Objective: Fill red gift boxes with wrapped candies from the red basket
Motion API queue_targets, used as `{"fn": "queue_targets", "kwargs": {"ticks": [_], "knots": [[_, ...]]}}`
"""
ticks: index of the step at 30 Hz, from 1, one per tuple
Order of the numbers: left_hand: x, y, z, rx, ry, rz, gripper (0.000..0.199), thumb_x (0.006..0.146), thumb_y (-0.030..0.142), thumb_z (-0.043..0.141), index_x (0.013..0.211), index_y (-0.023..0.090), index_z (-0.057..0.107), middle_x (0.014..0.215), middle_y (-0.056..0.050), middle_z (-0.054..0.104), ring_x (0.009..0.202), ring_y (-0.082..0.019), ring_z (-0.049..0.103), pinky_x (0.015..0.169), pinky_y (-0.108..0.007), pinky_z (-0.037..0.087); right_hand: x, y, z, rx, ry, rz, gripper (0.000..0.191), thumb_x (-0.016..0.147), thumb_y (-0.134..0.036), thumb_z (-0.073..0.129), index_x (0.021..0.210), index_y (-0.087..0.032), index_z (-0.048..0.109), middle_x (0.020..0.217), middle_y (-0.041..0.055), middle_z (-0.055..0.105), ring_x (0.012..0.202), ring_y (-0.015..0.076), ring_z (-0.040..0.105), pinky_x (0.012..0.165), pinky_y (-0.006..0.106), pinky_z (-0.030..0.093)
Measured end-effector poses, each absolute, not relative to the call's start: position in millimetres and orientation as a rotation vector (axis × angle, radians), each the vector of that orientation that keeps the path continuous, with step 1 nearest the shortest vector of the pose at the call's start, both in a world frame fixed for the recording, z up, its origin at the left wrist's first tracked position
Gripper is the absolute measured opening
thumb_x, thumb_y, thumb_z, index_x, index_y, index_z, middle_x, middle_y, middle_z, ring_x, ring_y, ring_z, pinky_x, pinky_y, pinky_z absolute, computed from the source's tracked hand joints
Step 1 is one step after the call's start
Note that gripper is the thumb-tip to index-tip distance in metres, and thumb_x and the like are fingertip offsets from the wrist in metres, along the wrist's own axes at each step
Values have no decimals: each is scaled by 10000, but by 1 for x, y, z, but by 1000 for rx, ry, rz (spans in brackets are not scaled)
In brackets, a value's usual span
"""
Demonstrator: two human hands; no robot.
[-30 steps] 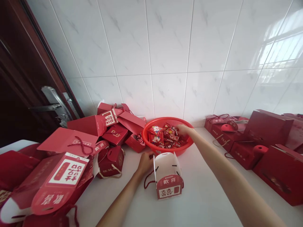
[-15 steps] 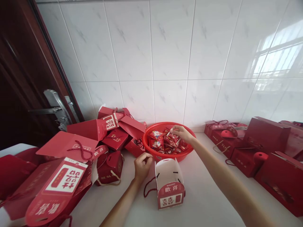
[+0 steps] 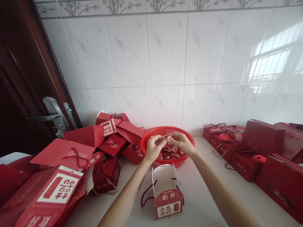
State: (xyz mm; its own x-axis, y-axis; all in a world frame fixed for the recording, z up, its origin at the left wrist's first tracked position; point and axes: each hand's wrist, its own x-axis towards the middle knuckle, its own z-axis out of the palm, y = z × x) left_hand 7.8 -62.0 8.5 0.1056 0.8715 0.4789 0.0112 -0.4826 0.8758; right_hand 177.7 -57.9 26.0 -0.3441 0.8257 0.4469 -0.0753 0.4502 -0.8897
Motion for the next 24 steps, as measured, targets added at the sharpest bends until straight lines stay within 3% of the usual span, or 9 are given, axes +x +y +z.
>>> {"fn": "queue_targets", "kwargs": {"ticks": [4, 7, 9, 12, 15, 17, 20, 22, 24], "knots": [[8, -31, 5, 1755, 1005, 1266, 339, 848, 449, 604, 1027, 170, 673, 951, -66, 733, 809, -197, 697, 762, -314, 565, 193, -43, 20, -664, -1323, 1018, 348, 681, -509, 823, 780, -195, 710, 701, 3, 677, 630, 148, 607, 615, 276, 492], [9, -5, 3, 1974, 1199, 972, 316, 884, 372, 544, 1062, 155, 691, 1071, -103, 735, 980, -225, 686, 852, -316, 535, 202, -30, 14, -668, -1024, 987, 405, 581, -517, 873, 724, -183, 693, 653, -5, 659, 569, 131, 587, 535, 253, 466], [11, 8, 2, 2060, 1213, 748, 249, 824, 323, 623, 980, 165, 736, 1030, -85, 758, 1000, -237, 682, 862, -308, 520, 207, -22, 9, -672, -871, 1009, 432, 512, -501, 900, 679, -180, 663, 624, -9, 645, 551, 128, 587, 503, 242, 451], [19, 19, -2, 2122, 1135, 327, 171, 634, 219, 768, 804, 208, 779, 861, -17, 783, 864, -230, 708, 781, -281, 524, 210, -13, 1, -663, -741, 1090, 433, 480, -463, 903, 636, -184, 611, 590, -13, 633, 514, 124, 579, 483, 244, 451], [31, 23, -6, 2136, 1093, -36, 339, 522, 210, 820, 860, 235, 804, 826, -17, 783, 806, -262, 719, 716, -296, 533, 210, -8, -4, -635, -696, 1112, 398, 503, -426, 888, 642, -189, 601, 597, -16, 645, 505, 117, 576, 490, 240, 461], [38, 26, -7, 2227, 1166, -197, 597, 510, 270, 834, 1103, 264, 765, 1054, -61, 772, 978, -323, 703, 776, -335, 541, 208, -7, -5, -639, -703, 1095, 370, 526, -411, 874, 665, -191, 612, 605, -20, 651, 513, 116, 580, 505, 239, 474], [46, 31, -7, 2440, 1337, -353, 936, 489, 338, 849, 1384, 295, 580, 1460, -122, 548, 1293, -398, 530, 935, -388, 507, 206, -8, -5, -681, -740, 1071, 346, 562, -414, 847, 698, -191, 619, 628, -18, 663, 521, 123, 590, 515, 248, 488], [51, 35, -5, 2502, 1355, -371, 982, 520, 374, 836, 1442, 277, 513, 1500, -137, 498, 1314, -394, 512, 976, -384, 488, 206, -9, -3, -708, -746, 1067, 342, 573, -417, 831, 703, -191, 609, 635, -20, 661, 529, 125, 597, 520, 249, 494], [55, 37, -5, 2487, 1262, -371, 898, 597, 407, 796, 1439, 274, 514, 1443, -114, 559, 1265, -353, 565, 987, -364, 482, 206, -10, -2, -731, -743, 1070, 337, 578, -417, 816, 705, -195, 597, 636, -27, 654, 544, 128, 606, 527, 246, 499]]}}
